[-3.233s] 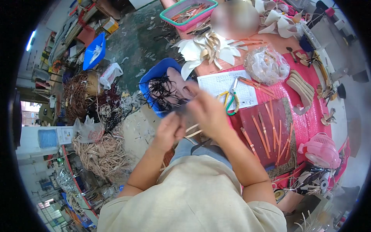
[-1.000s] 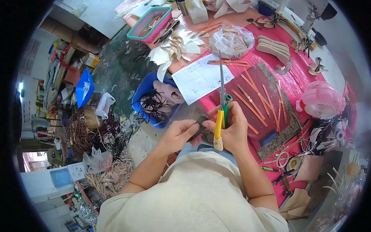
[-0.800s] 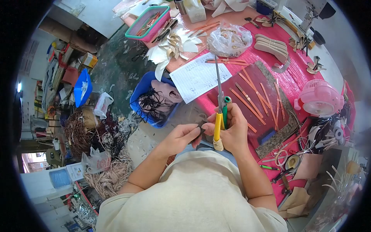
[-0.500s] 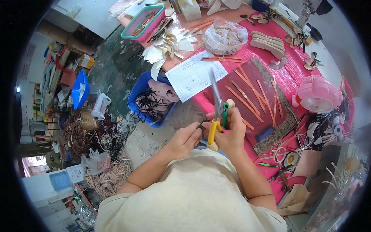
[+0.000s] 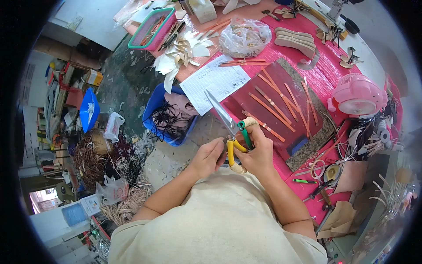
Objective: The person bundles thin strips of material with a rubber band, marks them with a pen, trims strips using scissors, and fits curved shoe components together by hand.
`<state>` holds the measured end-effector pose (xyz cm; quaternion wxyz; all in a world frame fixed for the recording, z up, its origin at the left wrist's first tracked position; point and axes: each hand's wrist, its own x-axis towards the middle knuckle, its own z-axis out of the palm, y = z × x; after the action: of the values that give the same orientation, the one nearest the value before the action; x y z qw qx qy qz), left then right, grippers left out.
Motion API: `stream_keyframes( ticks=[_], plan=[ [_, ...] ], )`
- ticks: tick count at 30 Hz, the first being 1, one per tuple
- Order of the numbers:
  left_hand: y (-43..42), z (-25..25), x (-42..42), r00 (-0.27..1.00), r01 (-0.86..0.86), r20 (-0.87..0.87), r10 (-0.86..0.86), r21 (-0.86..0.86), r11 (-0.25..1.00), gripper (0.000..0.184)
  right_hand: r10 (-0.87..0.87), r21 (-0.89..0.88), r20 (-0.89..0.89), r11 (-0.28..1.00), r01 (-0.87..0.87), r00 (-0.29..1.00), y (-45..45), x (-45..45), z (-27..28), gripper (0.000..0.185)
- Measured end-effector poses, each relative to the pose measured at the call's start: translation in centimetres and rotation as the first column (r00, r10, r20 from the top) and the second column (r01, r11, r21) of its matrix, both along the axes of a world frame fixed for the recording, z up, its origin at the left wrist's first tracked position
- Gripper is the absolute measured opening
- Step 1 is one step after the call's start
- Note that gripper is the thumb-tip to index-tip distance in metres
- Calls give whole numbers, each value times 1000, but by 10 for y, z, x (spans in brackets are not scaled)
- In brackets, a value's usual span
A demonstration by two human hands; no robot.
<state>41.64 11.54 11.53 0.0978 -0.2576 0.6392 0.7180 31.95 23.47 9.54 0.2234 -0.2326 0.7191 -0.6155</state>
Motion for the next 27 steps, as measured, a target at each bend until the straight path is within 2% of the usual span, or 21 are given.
stream_keyframes(
  ticks=[4,6,10,12,13,15,16,18,20,22,23,24,26,27],
  plan=[
    [7,-3,-5,1000,-24,9,24,-50,998,32,-75,-38,3,996,75,997,2,-3,-6,28],
    [11,-4,-8,996,-60,60,64,-63,996,32,-51,10,-115,999,52,992,6,-3,-3,28],
    [11,-18,-12,997,-77,28,79,-67,995,31,-34,124,-242,990,66,970,6,-7,10,27],
    [5,-23,-10,997,4,-81,-17,-156,988,30,-102,3,127,995,103,987,3,-6,-1,28],
    [2,-24,-12,997,11,-80,-23,-155,988,30,-109,4,128,994,110,986,2,-6,-4,28],
    [-6,-24,-16,987,99,-86,-133,-326,940,28,-94,-85,194,990,112,977,1,-7,-8,29],
    [-9,-24,-18,985,112,-85,-147,-324,939,28,-56,-48,241,996,70,969,4,-8,-5,30],
    [-15,-24,-24,950,218,-96,-297,-478,851,26,-85,-46,311,993,104,947,2,-7,0,28],
    [-19,-23,-30,928,303,-63,-367,-442,844,26,-126,-35,382,988,151,915,5,-4,0,26],
    [-27,-18,-37,900,387,-32,-436,-404,829,25,-149,-121,534,961,250,832,3,-1,-5,28],
    [-32,-15,-42,843,511,27,-537,-347,786,25,-172,-116,536,955,273,827,3,2,-11,28],
    [-37,-14,-46,770,626,81,-632,-281,727,25,-259,-94,555,925,368,791,5,8,-20,29],
    [-51,-23,-52,701,686,49,-712,-318,654,23,-415,-36,602,840,542,682,11,10,-31,34],
    [-60,-29,-54,639,721,18,-769,-361,591,21,-435,-25,605,827,561,667,15,11,-38,34]
  ],
)
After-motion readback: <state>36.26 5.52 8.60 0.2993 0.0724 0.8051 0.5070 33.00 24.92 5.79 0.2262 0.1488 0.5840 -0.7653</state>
